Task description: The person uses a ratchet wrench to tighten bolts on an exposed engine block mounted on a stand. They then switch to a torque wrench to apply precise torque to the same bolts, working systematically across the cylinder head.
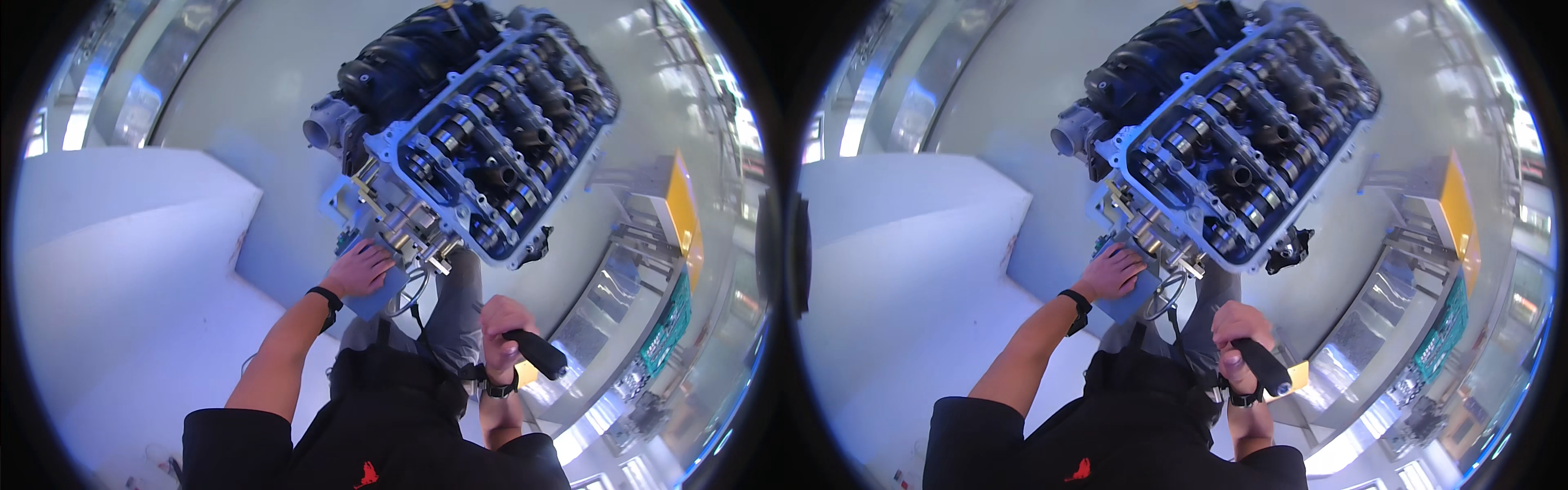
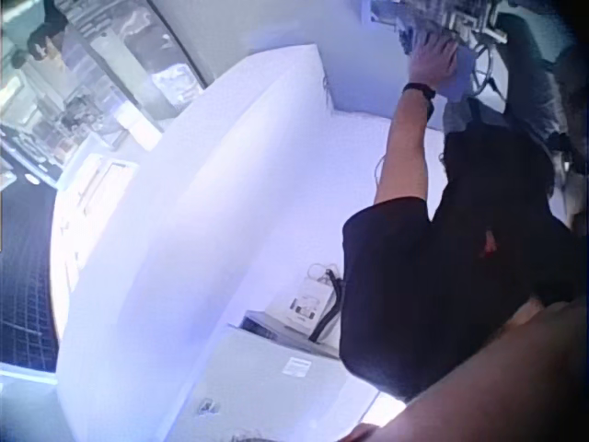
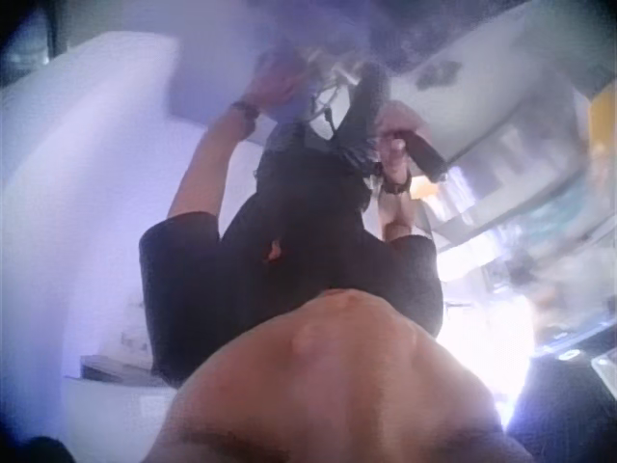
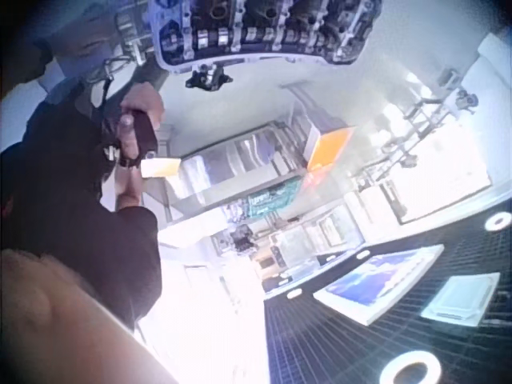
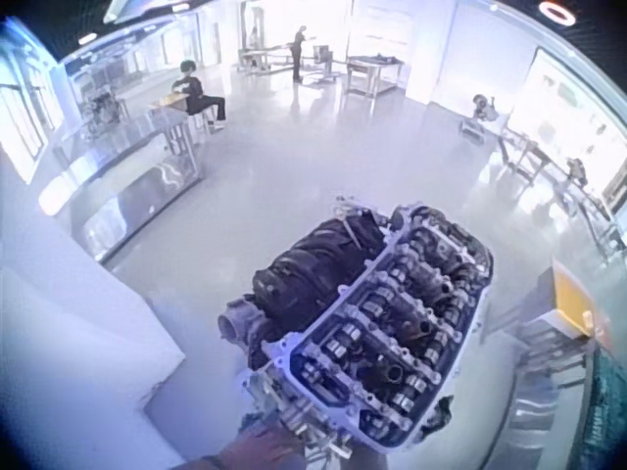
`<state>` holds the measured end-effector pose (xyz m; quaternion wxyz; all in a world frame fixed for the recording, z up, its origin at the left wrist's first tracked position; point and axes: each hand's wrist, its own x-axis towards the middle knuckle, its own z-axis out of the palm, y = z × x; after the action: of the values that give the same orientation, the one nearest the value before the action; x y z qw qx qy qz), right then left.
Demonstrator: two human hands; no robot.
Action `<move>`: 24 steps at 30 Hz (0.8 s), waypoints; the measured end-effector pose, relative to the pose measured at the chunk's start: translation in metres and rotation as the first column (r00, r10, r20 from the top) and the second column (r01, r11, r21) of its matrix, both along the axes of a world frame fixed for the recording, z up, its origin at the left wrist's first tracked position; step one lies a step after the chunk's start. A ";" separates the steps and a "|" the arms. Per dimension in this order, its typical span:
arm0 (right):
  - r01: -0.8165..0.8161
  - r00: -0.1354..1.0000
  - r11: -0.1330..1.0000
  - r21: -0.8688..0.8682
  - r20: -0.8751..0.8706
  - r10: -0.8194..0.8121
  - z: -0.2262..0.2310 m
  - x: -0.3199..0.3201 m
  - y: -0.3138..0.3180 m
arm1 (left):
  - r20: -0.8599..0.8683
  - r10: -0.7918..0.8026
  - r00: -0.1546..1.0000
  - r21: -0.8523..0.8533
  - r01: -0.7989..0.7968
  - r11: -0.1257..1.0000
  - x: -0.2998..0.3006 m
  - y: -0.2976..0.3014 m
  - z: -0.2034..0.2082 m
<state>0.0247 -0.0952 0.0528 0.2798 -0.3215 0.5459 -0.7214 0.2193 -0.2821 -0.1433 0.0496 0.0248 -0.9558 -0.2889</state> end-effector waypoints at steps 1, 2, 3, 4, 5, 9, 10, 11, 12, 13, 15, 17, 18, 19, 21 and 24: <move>0.059 0.995 0.998 -0.036 -0.084 -0.061 0.007 -0.011 -0.016 | 0.002 -0.022 1.000 -0.021 0.022 1.000 -0.004 -0.001 0.002; 0.109 0.979 0.990 -0.088 -0.161 -0.122 0.010 -0.017 -0.033 | 0.008 -0.040 0.999 -0.052 0.041 0.998 -0.003 -0.007 0.002; 0.028 0.973 0.996 -0.079 -0.227 -0.046 0.015 -0.030 -0.042 | 0.038 -0.014 0.999 -0.039 0.015 0.999 -0.001 -0.009 0.002; 0.002 0.979 0.998 -0.064 -0.202 -0.015 0.015 -0.035 -0.050 | 0.017 -0.020 1.000 -0.028 0.020 0.999 0.001 -0.008 -0.001; 0.009 0.964 0.997 -0.082 -0.262 -0.030 0.014 -0.039 -0.057 | -0.005 -0.023 1.000 -0.019 0.023 1.000 0.003 -0.007 -0.003; 0.001 0.836 0.999 0.034 -0.549 0.018 0.012 -0.067 -0.071 | 0.043 -0.024 0.999 -0.017 0.025 1.000 -0.001 -0.008 -0.009; 0.019 0.748 0.993 0.114 -0.661 0.061 0.011 -0.072 -0.071 | 0.057 -0.018 0.998 -0.024 0.019 1.000 0.001 -0.003 -0.007; 0.002 0.765 0.989 0.151 -0.637 0.096 0.009 -0.074 -0.068 | 0.064 -0.023 0.998 -0.028 0.025 0.999 0.001 -0.001 -0.005; -0.002 0.771 0.988 0.152 -0.630 0.098 0.004 -0.073 -0.068 | 0.074 -0.022 0.997 -0.027 0.024 0.999 0.001 -0.002 -0.005; 0.029 0.826 0.980 0.198 -0.557 0.088 -0.001 -0.071 -0.067 | 0.066 -0.023 0.998 -0.032 0.026 0.999 0.001 -0.004 -0.005; 0.056 0.871 0.970 0.235 -0.487 0.067 -0.007 -0.073 -0.066 | 0.061 -0.042 0.997 -0.033 0.044 0.998 -0.003 -0.007 -0.003; 0.050 0.888 0.971 0.236 -0.456 0.065 -0.008 -0.072 -0.070 | 0.011 0.012 1.000 -0.072 -0.011 0.997 -0.006 -0.006 0.002; 0.033 0.900 0.972 0.233 -0.429 0.072 -0.007 -0.073 -0.073 | 0.017 -0.002 1.000 -0.072 0.003 0.997 -0.007 -0.008 0.004; 0.012 0.904 0.961 0.276 -0.413 0.107 -0.005 -0.074 -0.078 | -0.012 0.006 1.000 -0.073 -0.007 0.997 -0.007 -0.012 0.006; 0.012 0.905 0.966 0.258 -0.414 0.099 -0.007 -0.076 -0.078 | -0.049 -0.010 0.999 -0.083 0.006 0.997 -0.013 -0.018 0.005; 0.054 0.914 0.970 0.238 -0.404 0.049 -0.007 -0.076 -0.076 | 0.159 -0.068 0.985 0.006 0.068 0.998 -0.013 -0.012 0.009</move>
<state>-0.0510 -0.1711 0.0461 0.1966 -0.4269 0.6769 -0.5665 0.2068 -0.2939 -0.1341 -0.0367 0.0151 -0.9569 -0.2876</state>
